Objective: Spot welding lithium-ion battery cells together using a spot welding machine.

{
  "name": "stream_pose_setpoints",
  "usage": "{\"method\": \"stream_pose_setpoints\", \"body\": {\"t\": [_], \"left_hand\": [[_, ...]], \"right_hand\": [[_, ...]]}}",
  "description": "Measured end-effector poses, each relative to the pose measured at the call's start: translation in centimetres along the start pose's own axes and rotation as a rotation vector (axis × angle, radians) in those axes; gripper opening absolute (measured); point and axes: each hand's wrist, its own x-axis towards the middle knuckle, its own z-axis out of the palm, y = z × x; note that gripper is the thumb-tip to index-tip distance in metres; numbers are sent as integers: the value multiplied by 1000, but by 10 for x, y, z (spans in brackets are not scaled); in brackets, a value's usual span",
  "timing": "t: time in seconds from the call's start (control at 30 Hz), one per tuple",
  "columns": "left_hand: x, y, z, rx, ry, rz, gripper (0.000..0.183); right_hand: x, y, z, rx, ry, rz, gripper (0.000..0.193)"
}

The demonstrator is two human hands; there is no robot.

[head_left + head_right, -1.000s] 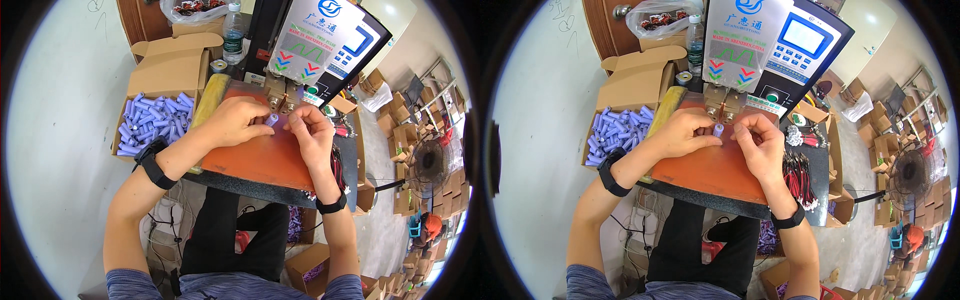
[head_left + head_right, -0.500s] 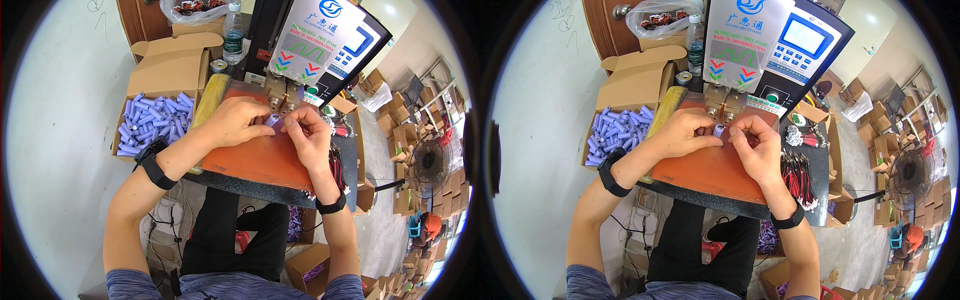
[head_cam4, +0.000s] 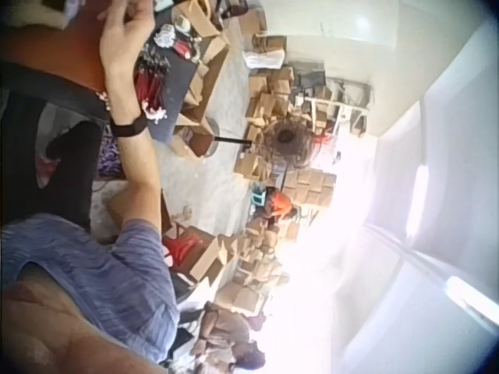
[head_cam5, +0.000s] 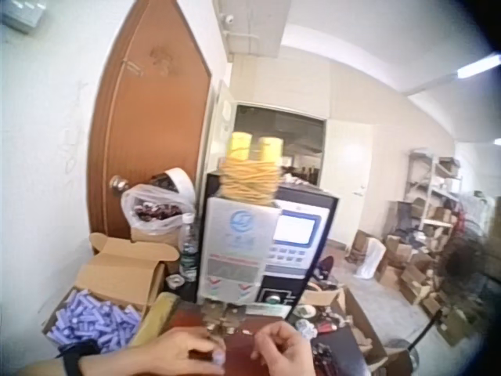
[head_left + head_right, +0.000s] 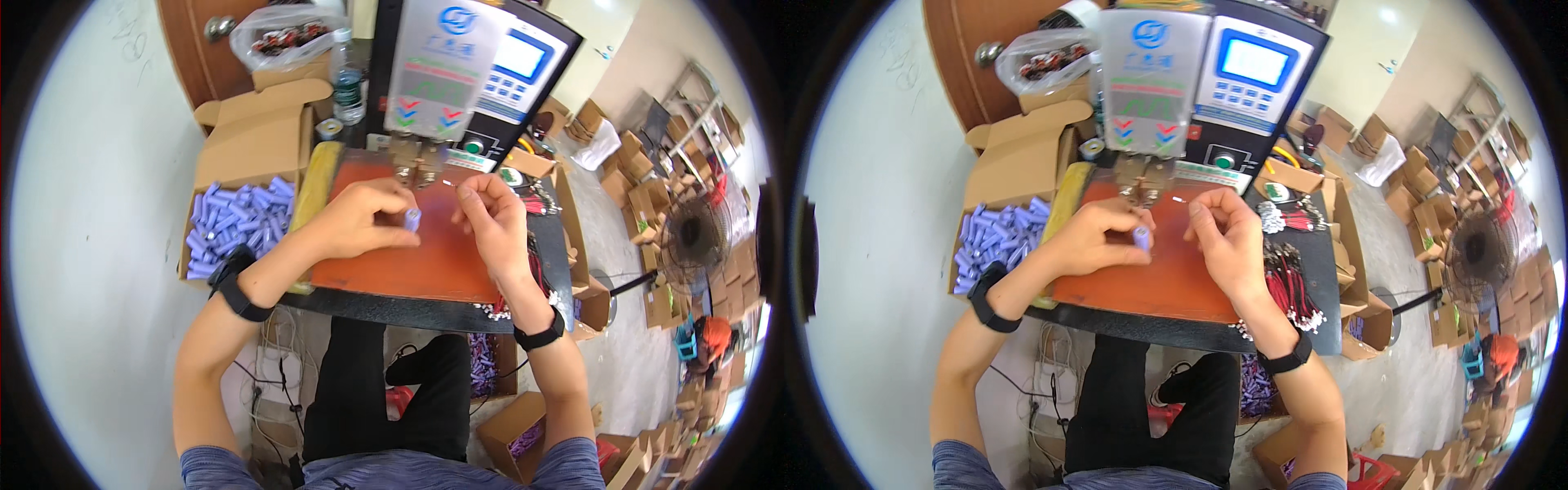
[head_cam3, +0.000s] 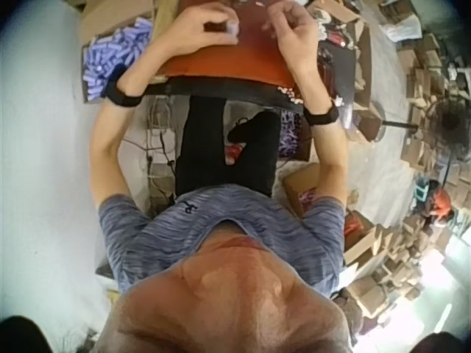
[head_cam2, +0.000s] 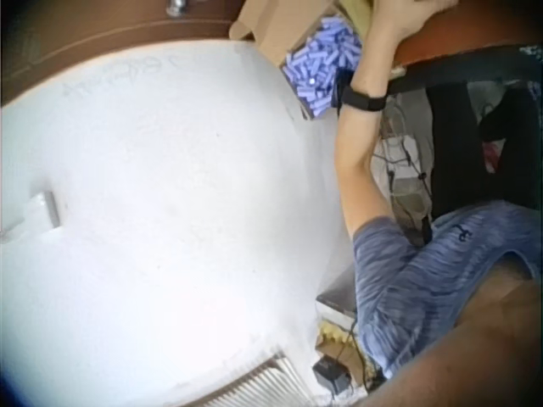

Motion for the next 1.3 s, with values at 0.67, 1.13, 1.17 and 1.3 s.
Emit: {"method": "stream_pose_setpoints", "body": {"t": [0.67, 1.13, 1.17, 1.3], "left_hand": [[-68, 122, 39, -424, -155, -349, 23], [-124, 153, 104, -439, 279, -743, 4], [-122, 152, 107, -385, 314, -707, 5], [-120, 132, 110, -199, 229, -594, 15]], "right_hand": [[104, 83, -166, -799, 211, -193, 27], [173, 106, -136, -1524, 72, 56, 74], [165, 101, -135, -1487, 145, 9, 71], [116, 79, -162, -1078, 130, 86, 41]]}}
